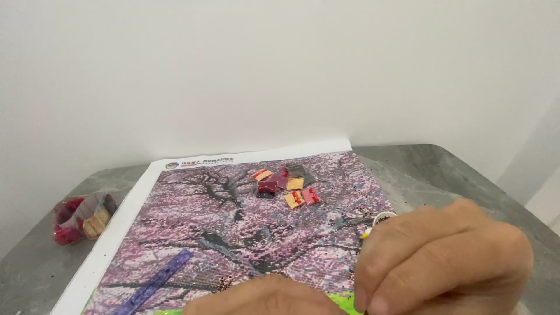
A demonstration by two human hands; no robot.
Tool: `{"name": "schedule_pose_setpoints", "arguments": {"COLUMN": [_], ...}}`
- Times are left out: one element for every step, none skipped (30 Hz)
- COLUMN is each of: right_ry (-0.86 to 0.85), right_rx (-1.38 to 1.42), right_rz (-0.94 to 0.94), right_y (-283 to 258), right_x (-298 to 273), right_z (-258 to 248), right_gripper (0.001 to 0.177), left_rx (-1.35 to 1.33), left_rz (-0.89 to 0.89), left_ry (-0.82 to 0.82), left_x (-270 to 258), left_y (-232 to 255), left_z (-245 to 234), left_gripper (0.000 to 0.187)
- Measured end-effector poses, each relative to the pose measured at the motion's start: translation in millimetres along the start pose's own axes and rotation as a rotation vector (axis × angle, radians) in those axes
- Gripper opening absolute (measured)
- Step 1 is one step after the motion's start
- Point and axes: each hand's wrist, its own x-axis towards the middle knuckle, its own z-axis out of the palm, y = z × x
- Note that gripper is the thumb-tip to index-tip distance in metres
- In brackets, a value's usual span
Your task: The person is performing diamond painting, which involves using a specialized pen tool to pick up small resin diamonds and place them onto a pre-printed adhesive canvas according to a color-coded guide.
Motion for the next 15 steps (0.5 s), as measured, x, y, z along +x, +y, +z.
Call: {"name": "schedule_pose_setpoints", "arguments": {"right_ry": [0.096,0.191,0.187,0.141,0.096,0.092,0.121,0.149,0.145,0.134,0.123,0.122,0.142,0.162,0.161], "right_rx": [-0.004,-0.011,-0.008,0.046,0.1,0.101,0.058,0.016,0.017,0.032,0.046,0.047,0.024,0.0,0.001], "right_rz": [0.045,0.093,0.092,0.09,0.087,0.088,0.112,0.138,0.139,0.165,0.191,0.19,0.197,0.206,0.208], "right_y": [-3,-6,-6,-6,-6,-8,-10,-13,-14,-16,-17,-17,-17,-18,-20], "right_x": [2,4,6,7,7,8,9,9,10,11,12,12,11,11,10], "right_z": [9,18,18,18,17,20,24,27,27,28,29,30,32,34,39], "right_gripper": [0.023,0.03,0.03,0.034,0.038,0.038,0.04,0.041,0.041,0.041,0.041,0.041,0.041,0.041,0.041], "left_rx": [0.004,0.006,0.006,0.008,0.01,0.008,0.007,0.007,0.004,0.005,0.005,0.005,0.007,0.006,0.005], "left_rz": [0.003,0.005,0.005,0.007,0.009,0.009,0.012,0.013,0.011,0.012,0.013,0.013,0.015,0.016,0.014], "left_ry": [0.004,0.007,0.012,0.013,0.014,0.017,0.019,0.021,0.025,0.026,0.027,0.029,0.03,0.029,0.03], "left_x": [-2,-4,-5,-6,-7,-8,-9,-10,-11,-12,-13,-11,-10,-9,-9], "left_y": [0,0,0,0,0,0,-1,-1,-1,-1,-1,-1,-1,-1,-1], "left_z": [-3,-6,-9,-11,-13,-15,-16,-16,-16,-17,-17,-15,-13,-11,-10], "left_gripper": [0.025,0.024,0.024,0.024,0.023,0.023,0.022,0.022,0.022,0.021,0.021,0.021,0.02,0.02,0.02]}}
